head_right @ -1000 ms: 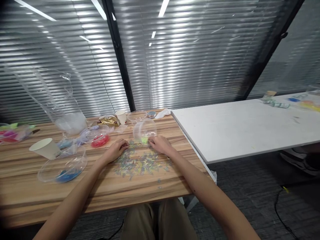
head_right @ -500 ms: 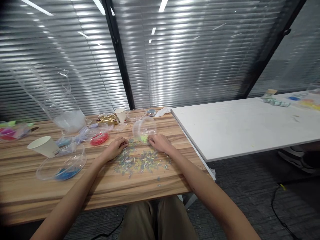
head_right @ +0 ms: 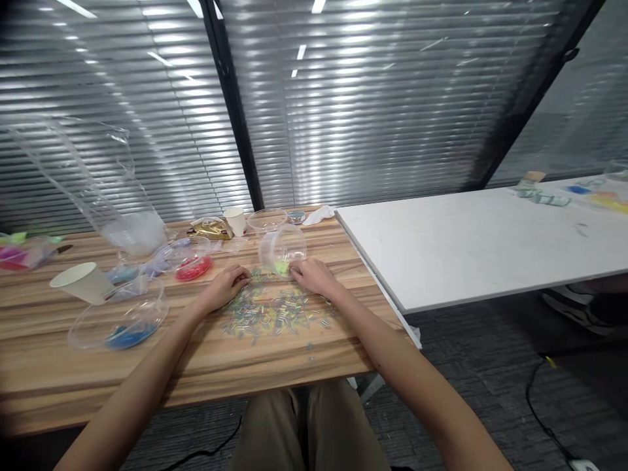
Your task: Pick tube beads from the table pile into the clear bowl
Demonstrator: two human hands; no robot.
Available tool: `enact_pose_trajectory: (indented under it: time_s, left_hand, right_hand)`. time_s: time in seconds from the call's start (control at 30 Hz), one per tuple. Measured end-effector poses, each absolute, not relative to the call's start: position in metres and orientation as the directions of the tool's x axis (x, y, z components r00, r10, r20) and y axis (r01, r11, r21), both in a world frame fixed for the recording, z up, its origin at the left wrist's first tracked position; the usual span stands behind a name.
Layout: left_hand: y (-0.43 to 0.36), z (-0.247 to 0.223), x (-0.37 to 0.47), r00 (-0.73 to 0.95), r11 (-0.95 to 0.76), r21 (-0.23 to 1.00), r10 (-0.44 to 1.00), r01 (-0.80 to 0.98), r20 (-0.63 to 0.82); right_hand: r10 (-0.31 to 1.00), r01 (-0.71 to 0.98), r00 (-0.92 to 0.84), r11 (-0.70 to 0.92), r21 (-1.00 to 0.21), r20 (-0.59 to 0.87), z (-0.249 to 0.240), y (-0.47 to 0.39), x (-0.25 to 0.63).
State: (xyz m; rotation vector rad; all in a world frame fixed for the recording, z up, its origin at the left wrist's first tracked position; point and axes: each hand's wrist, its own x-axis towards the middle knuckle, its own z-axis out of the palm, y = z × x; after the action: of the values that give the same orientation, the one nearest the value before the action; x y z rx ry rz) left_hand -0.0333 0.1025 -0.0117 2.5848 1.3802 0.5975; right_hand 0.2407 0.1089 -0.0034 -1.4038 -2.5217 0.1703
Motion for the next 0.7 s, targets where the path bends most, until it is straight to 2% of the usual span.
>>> enact_pose_trajectory:
  time_s: [0.7]
  left_hand:
    - [0.1019, -0.0101, -0.0319, 0.492, -0.557, 0.332, 0.829, 0.761, 0.265]
  right_hand:
    - [0.847, 0.817, -0.506, 0.532, -0.224, 0.165, -0.0032, 0.1096, 0.2406]
